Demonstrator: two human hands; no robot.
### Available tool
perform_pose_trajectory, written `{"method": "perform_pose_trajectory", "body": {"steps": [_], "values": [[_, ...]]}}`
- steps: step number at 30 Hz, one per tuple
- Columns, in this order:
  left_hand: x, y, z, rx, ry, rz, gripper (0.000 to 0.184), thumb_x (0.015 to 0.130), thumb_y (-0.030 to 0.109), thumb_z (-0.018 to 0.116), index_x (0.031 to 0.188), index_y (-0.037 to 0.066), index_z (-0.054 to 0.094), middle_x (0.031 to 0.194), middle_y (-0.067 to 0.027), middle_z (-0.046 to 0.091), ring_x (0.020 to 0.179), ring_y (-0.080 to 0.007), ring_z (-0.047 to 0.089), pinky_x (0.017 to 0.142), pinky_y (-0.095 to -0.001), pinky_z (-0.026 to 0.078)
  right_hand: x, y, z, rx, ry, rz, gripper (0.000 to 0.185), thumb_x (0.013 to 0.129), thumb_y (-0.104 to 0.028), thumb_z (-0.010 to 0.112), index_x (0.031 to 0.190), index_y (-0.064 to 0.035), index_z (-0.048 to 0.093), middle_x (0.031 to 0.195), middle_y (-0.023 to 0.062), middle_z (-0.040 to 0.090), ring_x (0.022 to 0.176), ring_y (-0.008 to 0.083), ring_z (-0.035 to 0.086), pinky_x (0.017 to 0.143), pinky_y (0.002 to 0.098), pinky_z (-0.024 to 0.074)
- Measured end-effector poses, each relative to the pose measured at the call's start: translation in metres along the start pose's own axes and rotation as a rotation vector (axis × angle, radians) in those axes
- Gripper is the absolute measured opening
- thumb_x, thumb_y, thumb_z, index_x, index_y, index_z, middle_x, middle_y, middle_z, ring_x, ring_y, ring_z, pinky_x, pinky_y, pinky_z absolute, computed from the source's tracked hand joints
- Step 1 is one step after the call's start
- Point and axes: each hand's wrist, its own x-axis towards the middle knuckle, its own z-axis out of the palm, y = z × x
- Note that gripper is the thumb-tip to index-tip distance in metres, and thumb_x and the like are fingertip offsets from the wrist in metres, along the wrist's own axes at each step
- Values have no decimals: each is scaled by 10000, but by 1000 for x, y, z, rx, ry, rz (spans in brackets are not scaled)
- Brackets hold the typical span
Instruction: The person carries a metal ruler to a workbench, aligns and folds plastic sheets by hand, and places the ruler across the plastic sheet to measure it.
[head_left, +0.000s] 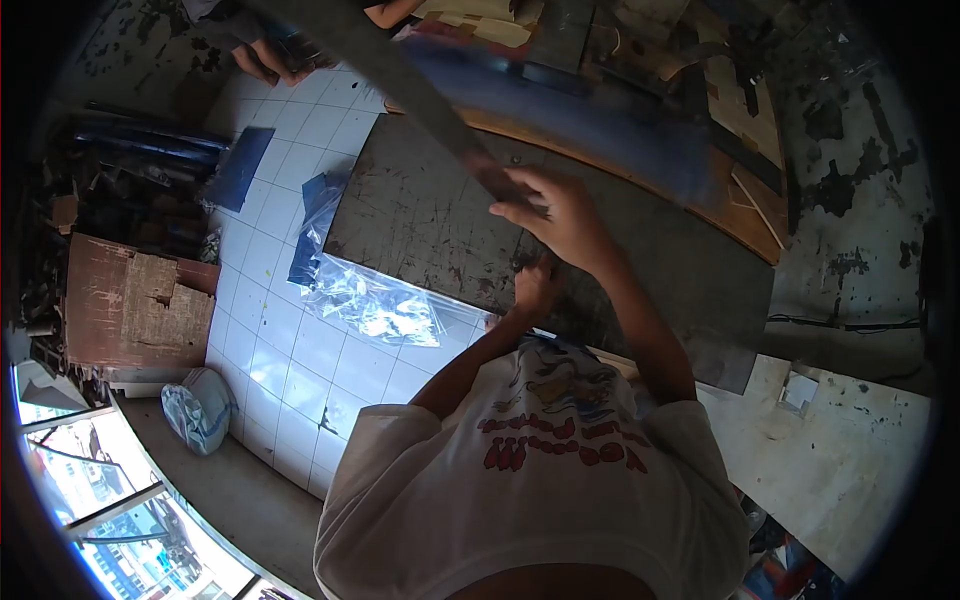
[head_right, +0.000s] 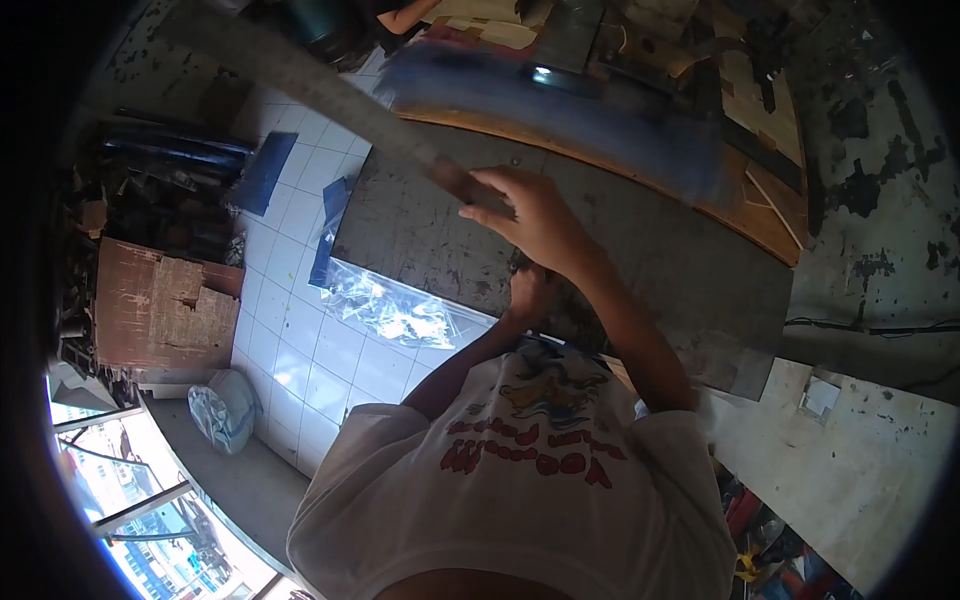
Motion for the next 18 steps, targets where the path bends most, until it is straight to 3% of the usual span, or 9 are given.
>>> {"method": "perform_pose_trajectory", "body": {"steps": [4,5,11,15,18], "values": [[1,0,2,44,13,-24,305,804,239,646,991,8,581,785,-235,646,730,-425,634,655,-521,504,-12,55,31,14,-123,54,467,827,-238,719,1184,27,575,1102,187,647,1020,286,639,898,399,513],[2,-1,4,54,23,-20,320,802,243,650,995,-3,580,781,-241,645,730,-427,633,653,-522,503,-18,69,36,-11,-143,93,461,833,-243,707,1200,4,578,1126,175,642,1043,295,628,906,372,496],[5,13,-2,-29,153,-46,309,792,260,667,923,-6,580,758,-210,656,712,-412,643,640,-505,509,-70,145,24,-73,-106,125,295,860,-145,651,1138,-46,635,1084,139,648,984,284,625,841,336,484],[7,10,2,-34,105,-119,277,801,248,652,922,11,575,754,-169,672,712,-388,656,647,-489,519,-97,180,7,-82,-145,248,201,867,-102,629,1052,-42,685,1032,139,661,938,268,637,810,331,490],[6,11,4,-66,137,-102,235,796,198,668,913,6,599,756,-176,678,716,-374,664,641,-452,526,-105,192,2,-53,-198,257,216,888,-105,615,1083,-33,672,1062,132,662,954,256,645,827,311,492]]}}
